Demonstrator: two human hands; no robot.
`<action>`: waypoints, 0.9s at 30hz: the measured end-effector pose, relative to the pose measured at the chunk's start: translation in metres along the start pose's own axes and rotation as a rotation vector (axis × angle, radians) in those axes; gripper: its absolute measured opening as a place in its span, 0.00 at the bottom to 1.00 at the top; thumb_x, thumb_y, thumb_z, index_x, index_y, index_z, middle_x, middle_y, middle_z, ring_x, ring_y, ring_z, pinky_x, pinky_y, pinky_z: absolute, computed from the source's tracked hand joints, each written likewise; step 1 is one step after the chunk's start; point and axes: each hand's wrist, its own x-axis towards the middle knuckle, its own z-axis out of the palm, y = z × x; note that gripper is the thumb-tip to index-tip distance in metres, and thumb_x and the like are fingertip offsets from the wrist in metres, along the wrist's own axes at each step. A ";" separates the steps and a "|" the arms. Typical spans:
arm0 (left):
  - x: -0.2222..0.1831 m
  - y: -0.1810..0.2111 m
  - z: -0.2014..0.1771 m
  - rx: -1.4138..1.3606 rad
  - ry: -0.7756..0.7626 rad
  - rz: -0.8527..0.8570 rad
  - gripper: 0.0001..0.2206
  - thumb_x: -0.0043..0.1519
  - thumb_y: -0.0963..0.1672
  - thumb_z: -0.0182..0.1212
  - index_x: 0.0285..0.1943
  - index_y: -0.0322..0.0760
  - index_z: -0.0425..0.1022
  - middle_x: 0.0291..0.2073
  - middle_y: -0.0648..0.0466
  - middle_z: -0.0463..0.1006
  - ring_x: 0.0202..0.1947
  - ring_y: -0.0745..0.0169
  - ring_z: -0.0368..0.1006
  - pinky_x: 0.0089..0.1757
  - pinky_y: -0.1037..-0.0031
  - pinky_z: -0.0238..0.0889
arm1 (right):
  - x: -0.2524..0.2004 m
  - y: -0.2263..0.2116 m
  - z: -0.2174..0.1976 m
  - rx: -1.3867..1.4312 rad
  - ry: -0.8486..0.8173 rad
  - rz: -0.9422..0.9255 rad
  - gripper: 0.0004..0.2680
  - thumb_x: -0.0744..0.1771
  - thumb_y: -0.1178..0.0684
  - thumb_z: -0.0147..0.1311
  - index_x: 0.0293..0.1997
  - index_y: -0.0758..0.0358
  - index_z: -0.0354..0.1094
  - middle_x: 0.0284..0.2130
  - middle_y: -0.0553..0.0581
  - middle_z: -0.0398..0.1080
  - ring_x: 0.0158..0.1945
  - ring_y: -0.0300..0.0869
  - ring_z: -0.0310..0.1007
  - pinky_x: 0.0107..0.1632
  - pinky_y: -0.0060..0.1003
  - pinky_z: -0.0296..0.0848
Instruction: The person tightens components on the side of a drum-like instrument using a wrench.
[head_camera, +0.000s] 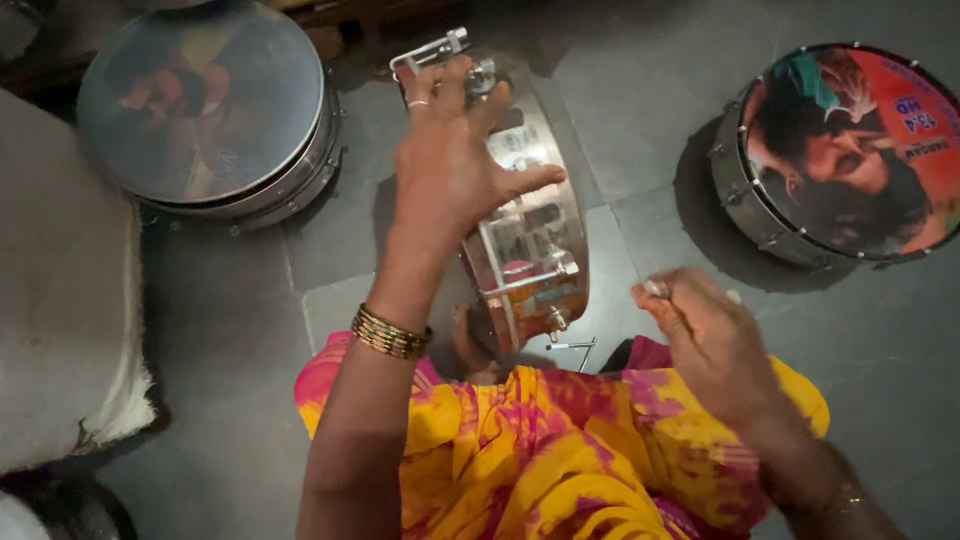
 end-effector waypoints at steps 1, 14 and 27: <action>-0.001 0.006 0.001 0.012 -0.008 0.002 0.38 0.40 0.59 0.82 0.56 0.37 0.81 0.64 0.42 0.67 0.66 0.35 0.59 0.53 0.51 0.69 | 0.007 -0.009 -0.011 -0.071 -0.064 0.037 0.08 0.70 0.54 0.49 0.43 0.68 0.71 0.34 0.61 0.73 0.36 0.47 0.76 0.39 0.39 0.72; -0.018 0.034 0.004 -0.007 0.016 0.032 0.39 0.37 0.57 0.82 0.56 0.34 0.79 0.63 0.40 0.66 0.66 0.32 0.56 0.55 0.52 0.66 | 0.058 -0.087 -0.055 -0.665 -0.657 0.403 0.11 0.68 0.44 0.54 0.56 0.40 0.77 0.18 0.61 0.71 0.21 0.48 0.73 0.33 0.44 0.70; -0.023 0.037 0.004 -0.014 -0.014 -0.006 0.42 0.36 0.58 0.81 0.58 0.33 0.77 0.65 0.39 0.64 0.68 0.31 0.54 0.53 0.53 0.69 | 0.113 -0.101 -0.030 -0.684 -0.857 0.465 0.10 0.65 0.44 0.57 0.39 0.57 0.81 0.24 0.58 0.80 0.32 0.47 0.82 0.43 0.45 0.77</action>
